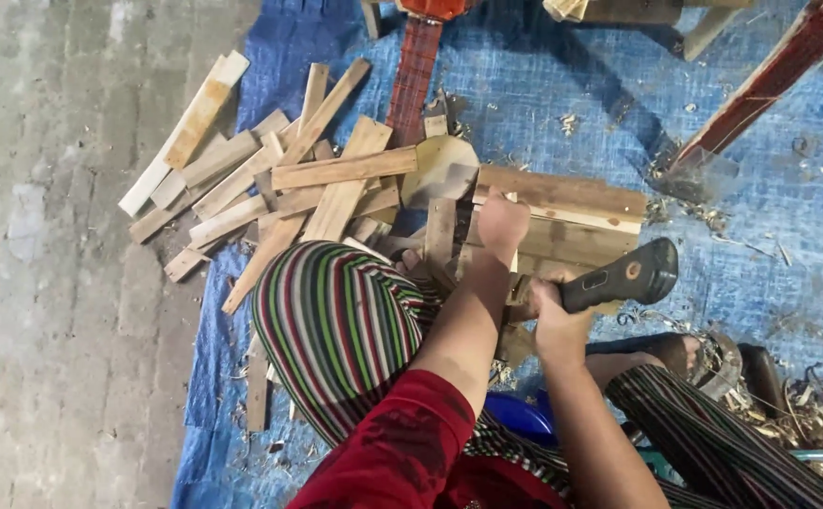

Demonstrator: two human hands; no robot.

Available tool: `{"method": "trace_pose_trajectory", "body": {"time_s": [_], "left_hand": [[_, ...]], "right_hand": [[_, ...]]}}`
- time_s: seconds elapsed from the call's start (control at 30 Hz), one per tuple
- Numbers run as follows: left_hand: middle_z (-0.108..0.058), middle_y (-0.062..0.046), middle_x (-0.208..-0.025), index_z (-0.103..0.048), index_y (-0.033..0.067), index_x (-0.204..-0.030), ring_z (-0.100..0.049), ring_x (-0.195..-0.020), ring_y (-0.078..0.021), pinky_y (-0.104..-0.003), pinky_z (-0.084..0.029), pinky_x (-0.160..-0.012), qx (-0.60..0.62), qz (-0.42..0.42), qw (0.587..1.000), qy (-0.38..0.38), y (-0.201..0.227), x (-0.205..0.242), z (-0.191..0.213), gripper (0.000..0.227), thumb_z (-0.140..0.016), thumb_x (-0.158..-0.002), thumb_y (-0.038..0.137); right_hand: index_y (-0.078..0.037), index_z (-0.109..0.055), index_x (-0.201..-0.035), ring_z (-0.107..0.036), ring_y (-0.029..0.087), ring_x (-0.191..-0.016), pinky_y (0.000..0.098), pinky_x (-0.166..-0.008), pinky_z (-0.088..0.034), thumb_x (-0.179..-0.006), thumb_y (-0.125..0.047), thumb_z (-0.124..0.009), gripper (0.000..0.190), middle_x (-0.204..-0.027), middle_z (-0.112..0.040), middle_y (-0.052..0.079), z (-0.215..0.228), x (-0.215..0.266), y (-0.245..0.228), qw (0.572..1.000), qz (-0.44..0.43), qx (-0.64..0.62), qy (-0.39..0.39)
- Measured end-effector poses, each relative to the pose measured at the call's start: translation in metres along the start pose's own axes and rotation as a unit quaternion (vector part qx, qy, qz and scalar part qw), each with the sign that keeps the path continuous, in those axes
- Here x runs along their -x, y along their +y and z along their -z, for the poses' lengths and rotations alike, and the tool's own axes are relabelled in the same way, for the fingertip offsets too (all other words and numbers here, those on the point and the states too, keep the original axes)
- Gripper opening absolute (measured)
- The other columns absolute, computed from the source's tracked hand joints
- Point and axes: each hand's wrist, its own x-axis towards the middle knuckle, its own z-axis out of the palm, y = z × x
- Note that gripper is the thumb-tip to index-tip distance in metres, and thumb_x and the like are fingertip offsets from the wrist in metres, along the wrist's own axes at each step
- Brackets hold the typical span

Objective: Joining wooden slats together using a hammer and nails to assemble a structure, likely for an instrument.

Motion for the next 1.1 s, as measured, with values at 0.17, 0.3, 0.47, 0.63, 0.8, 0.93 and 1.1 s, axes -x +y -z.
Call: {"method": "trace_pose_trajectory", "body": {"time_s": [0.17,0.3,0.47,0.63,0.8,0.93,1.1], "left_hand": [[-0.073,-0.023,-0.111,-0.062,0.0089,-0.126,-0.069,-0.114,-0.0444,-0.057,-0.054,-0.097,0.007,-0.016,1.000,-0.003,0.003,0.013,0.005,0.039,-0.057,-0.089,0.024],[-0.074,-0.021,-0.107,-0.062,0.0103,-0.125,-0.071,-0.111,-0.0425,-0.055,-0.056,-0.095,-0.004,-0.015,1.000,0.011,0.002,0.014,0.002,0.039,-0.059,-0.088,0.022],[-0.074,-0.023,-0.107,-0.062,0.0119,-0.121,-0.071,-0.110,-0.0440,-0.055,-0.056,-0.097,-0.031,-0.028,0.999,0.030,-0.002,0.013,-0.006,0.035,-0.058,-0.088,0.022],[-0.074,-0.020,-0.106,-0.061,0.0150,-0.119,-0.072,-0.109,-0.0427,-0.055,-0.057,-0.095,-0.049,-0.027,0.998,0.042,-0.016,-0.005,-0.024,0.035,-0.061,-0.086,0.026],[-0.074,-0.022,-0.108,-0.060,0.0130,-0.120,-0.071,-0.111,-0.0439,-0.056,-0.056,-0.097,-0.046,-0.023,0.998,0.048,-0.010,0.001,-0.022,0.035,-0.060,-0.087,0.026],[-0.074,-0.021,-0.101,-0.062,0.0127,-0.115,-0.073,-0.105,-0.0433,-0.055,-0.058,-0.092,-0.043,-0.035,0.997,0.063,-0.009,0.006,-0.022,0.032,-0.060,-0.085,0.023],[-0.074,-0.020,-0.098,-0.063,0.0126,-0.115,-0.074,-0.103,-0.0419,-0.054,-0.059,-0.090,-0.035,-0.040,0.996,0.066,-0.007,0.009,-0.019,0.031,-0.060,-0.085,0.021]], "right_hand": [[-0.005,-0.063,-0.079,-0.051,0.018,-0.046,0.0318,-0.062,-0.048,-0.093,0.002,-0.061,0.016,-0.047,-0.051,0.010,0.001,0.004,-0.001,0.998,0.007,-0.059,-0.016],[-0.004,-0.062,-0.080,-0.052,0.020,-0.047,0.0342,-0.063,-0.049,-0.092,0.003,-0.062,0.014,-0.048,-0.050,0.011,0.006,0.003,0.007,0.997,0.004,-0.075,-0.012],[-0.004,-0.060,-0.079,-0.054,0.019,-0.052,0.0358,-0.066,-0.048,-0.093,0.004,-0.061,0.016,-0.050,-0.052,0.011,0.013,0.005,0.004,0.998,0.024,-0.051,-0.036],[-0.006,-0.059,-0.077,-0.053,0.017,-0.055,0.0356,-0.066,-0.047,-0.092,0.005,-0.061,0.018,-0.054,-0.053,0.009,0.012,0.007,0.001,0.998,0.032,-0.034,-0.048],[-0.006,-0.062,-0.077,-0.051,0.017,-0.056,0.0366,-0.068,-0.046,-0.092,0.003,-0.059,0.018,-0.055,-0.054,0.011,0.010,0.008,-0.007,0.998,0.036,-0.007,-0.053],[-0.007,-0.060,-0.075,-0.049,0.015,-0.057,0.0359,-0.065,-0.044,-0.091,0.004,-0.061,0.019,-0.057,-0.054,0.010,0.012,0.008,-0.007,0.996,0.048,-0.026,-0.069],[-0.008,-0.062,-0.074,-0.047,0.012,-0.060,0.0340,-0.065,-0.043,-0.090,0.002,-0.062,0.018,-0.059,-0.056,0.008,0.010,0.009,-0.007,0.994,0.067,-0.029,-0.081]]}}
